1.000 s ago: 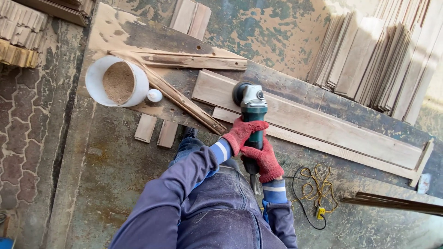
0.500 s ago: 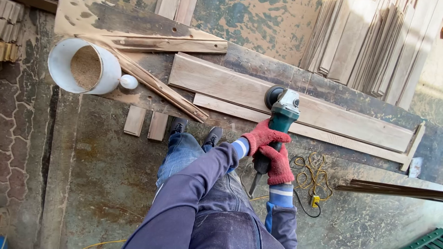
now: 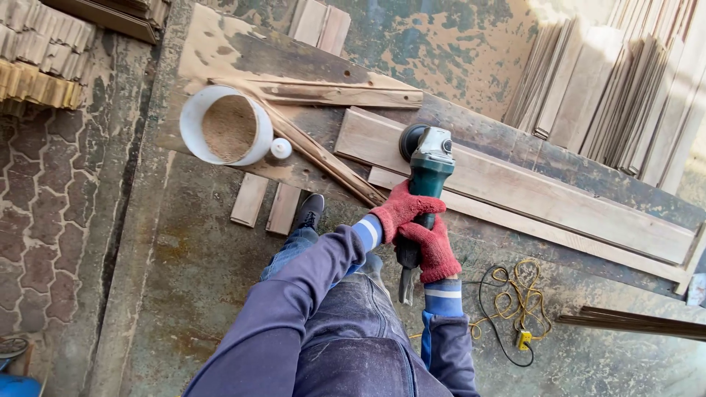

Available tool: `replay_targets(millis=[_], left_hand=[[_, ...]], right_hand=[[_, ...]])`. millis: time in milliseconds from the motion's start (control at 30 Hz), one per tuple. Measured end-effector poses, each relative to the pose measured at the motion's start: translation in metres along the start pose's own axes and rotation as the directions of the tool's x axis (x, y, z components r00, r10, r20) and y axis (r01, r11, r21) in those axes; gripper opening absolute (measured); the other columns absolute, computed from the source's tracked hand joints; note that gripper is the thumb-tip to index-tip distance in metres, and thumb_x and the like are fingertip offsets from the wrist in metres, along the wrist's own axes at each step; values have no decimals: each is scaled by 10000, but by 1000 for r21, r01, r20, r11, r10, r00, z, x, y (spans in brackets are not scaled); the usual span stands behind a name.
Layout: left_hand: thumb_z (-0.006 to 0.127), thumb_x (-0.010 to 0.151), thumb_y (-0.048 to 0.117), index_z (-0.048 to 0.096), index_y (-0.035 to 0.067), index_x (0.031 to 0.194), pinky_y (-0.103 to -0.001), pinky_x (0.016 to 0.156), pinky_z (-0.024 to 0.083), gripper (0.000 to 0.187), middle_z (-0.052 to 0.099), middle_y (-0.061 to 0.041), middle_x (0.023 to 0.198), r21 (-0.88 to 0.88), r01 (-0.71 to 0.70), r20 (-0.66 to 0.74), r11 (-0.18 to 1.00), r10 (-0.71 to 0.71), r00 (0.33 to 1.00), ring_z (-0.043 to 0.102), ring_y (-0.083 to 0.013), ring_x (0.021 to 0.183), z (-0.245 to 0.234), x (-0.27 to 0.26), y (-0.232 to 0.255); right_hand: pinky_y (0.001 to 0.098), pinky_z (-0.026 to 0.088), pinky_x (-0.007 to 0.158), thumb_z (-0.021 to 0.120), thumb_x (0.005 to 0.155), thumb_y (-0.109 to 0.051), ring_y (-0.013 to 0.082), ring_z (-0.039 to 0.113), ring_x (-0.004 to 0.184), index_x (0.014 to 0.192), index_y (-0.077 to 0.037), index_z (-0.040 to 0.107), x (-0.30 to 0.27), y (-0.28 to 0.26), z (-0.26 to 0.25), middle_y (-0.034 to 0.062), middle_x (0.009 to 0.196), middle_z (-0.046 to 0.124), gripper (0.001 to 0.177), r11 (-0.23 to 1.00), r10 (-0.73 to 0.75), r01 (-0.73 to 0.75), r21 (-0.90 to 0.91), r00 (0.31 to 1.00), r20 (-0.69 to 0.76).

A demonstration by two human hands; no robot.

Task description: Sanding wooden planks using an angle grinder with a sanding disc followed by manual sanding.

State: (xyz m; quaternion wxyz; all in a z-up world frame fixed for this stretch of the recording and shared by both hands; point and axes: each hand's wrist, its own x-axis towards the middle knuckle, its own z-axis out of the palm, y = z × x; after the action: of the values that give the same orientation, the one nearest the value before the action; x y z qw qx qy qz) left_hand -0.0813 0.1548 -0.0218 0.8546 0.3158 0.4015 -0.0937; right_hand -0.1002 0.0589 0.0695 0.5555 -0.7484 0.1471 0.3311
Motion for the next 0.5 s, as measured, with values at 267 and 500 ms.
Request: replay_targets(millis=[267,500], left_hand=[[919,700,176,718,31,1020,-555,626,670,405,694,-199,761,-294,91,11,951,-92,996,753,-391,675,-71,25,8],[913,650,-38,667,17,1053,-583,579,651,475,683,-216,781,-381,-67,-178,922,-2,984,749,-423,723,-83,9,13]], right_hand=[[406,581,685,917,538,-93,252,673,795,1000,-42,703,8,1,48,126,838,673,511,989,-11,35,-142,985,170],[419,590,644,913,521,-72,273,690,723,946,-44,710,3,-17,57,136,779,667,472,972,-19,85,-219,958,287]])
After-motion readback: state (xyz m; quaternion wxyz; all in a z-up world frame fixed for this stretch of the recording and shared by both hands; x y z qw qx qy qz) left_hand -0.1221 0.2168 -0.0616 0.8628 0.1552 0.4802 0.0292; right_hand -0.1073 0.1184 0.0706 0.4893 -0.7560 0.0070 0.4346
